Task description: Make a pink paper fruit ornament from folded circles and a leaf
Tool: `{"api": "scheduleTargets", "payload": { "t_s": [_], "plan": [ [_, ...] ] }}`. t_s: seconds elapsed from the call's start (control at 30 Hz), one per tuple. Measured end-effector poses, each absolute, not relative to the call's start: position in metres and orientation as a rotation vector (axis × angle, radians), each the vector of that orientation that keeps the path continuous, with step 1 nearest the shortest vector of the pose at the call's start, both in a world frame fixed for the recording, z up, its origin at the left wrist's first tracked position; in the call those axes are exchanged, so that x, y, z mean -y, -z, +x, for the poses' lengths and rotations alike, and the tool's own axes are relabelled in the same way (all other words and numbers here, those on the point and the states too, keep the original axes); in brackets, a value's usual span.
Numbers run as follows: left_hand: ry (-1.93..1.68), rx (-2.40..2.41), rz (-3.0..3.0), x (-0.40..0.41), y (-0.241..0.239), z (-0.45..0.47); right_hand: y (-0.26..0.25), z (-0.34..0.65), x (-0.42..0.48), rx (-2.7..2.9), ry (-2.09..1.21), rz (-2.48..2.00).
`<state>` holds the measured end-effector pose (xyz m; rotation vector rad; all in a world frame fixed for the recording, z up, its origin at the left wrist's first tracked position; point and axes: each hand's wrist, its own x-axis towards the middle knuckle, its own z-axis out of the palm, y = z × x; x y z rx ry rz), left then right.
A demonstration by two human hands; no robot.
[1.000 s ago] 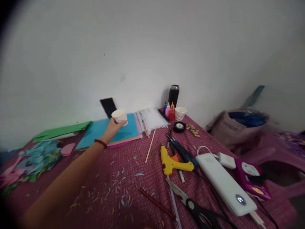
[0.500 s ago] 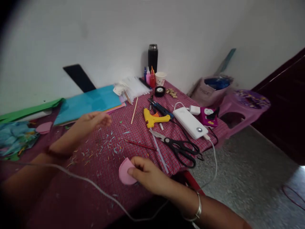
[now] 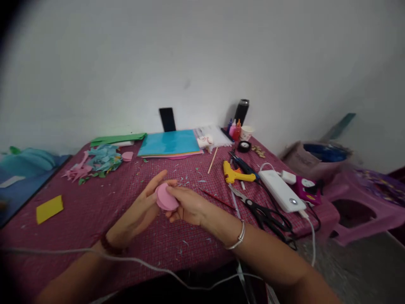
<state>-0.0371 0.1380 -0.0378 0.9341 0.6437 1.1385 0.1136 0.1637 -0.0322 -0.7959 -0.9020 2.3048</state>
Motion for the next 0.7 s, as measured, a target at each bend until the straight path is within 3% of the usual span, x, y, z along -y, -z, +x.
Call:
{"api": "scheduleTargets", "payload": {
  "t_s": [0.23,0.7],
  "plan": [
    [-1.342,-0.815,0.62,-0.159,0.06,-0.046,0.045,0.095,-0.184,0.899,-2.391,-0.724],
    [-1.318,-1.039,0.321,-0.165,0.072,-0.043,0.058,0.094,-0.184,0.995,-2.461,-0.637]
  ]
}}
